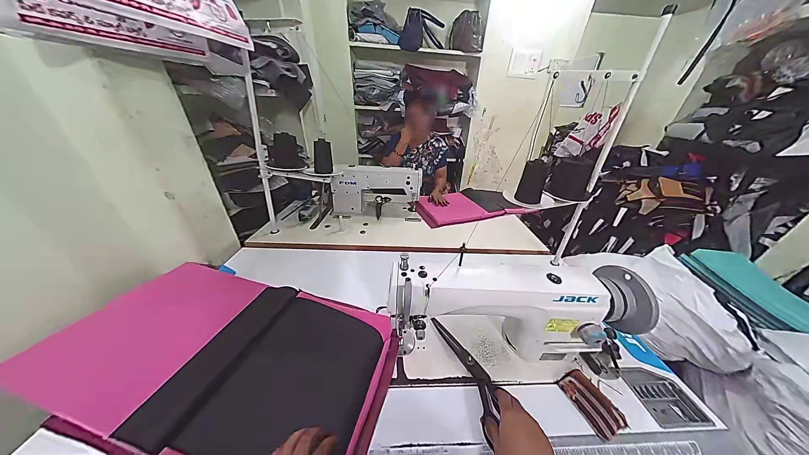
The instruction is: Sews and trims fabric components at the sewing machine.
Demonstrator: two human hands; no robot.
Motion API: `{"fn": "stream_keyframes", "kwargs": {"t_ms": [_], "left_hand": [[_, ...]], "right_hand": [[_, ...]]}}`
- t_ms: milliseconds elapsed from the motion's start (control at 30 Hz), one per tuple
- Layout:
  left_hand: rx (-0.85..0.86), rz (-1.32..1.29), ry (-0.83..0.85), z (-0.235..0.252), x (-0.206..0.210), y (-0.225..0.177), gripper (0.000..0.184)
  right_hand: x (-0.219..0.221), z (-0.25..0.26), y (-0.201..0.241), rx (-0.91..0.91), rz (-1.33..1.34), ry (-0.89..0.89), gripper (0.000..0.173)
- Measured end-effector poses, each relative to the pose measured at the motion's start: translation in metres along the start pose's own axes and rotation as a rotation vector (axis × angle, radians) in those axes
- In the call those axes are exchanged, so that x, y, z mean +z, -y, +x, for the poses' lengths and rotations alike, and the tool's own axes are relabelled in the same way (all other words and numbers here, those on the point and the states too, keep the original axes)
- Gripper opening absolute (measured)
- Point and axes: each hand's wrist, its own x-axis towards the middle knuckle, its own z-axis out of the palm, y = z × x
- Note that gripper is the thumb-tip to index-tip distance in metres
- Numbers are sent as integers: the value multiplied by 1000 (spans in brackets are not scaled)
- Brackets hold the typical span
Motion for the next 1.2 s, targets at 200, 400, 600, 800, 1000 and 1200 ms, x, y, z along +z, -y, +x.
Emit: {"fn": "stream_keyframes", "kwargs": {"t_ms": [200, 400, 600, 800, 1000, 1200], "left_hand": [[53, 162, -151, 1, 29, -18, 30], [-11, 125, -173, 6, 35, -15, 21], [49, 238, -264, 2, 47, -13, 29], [-92, 3, -142, 6, 37, -19, 20], [-123, -72, -92, 6, 35, -22, 13], [-77, 26, -182, 16, 31, -18, 21]], "right_hand": [[12, 3, -12, -44, -3, -88, 49], [21, 7, -15, -87, -25, -160, 50], [25, 7, -19, -120, -8, -201, 49], [27, 6, -19, -121, -12, -213, 49], [29, 5, -20, -142, -18, -254, 48], [32, 6, -21, -160, -12, -276, 47]]}}
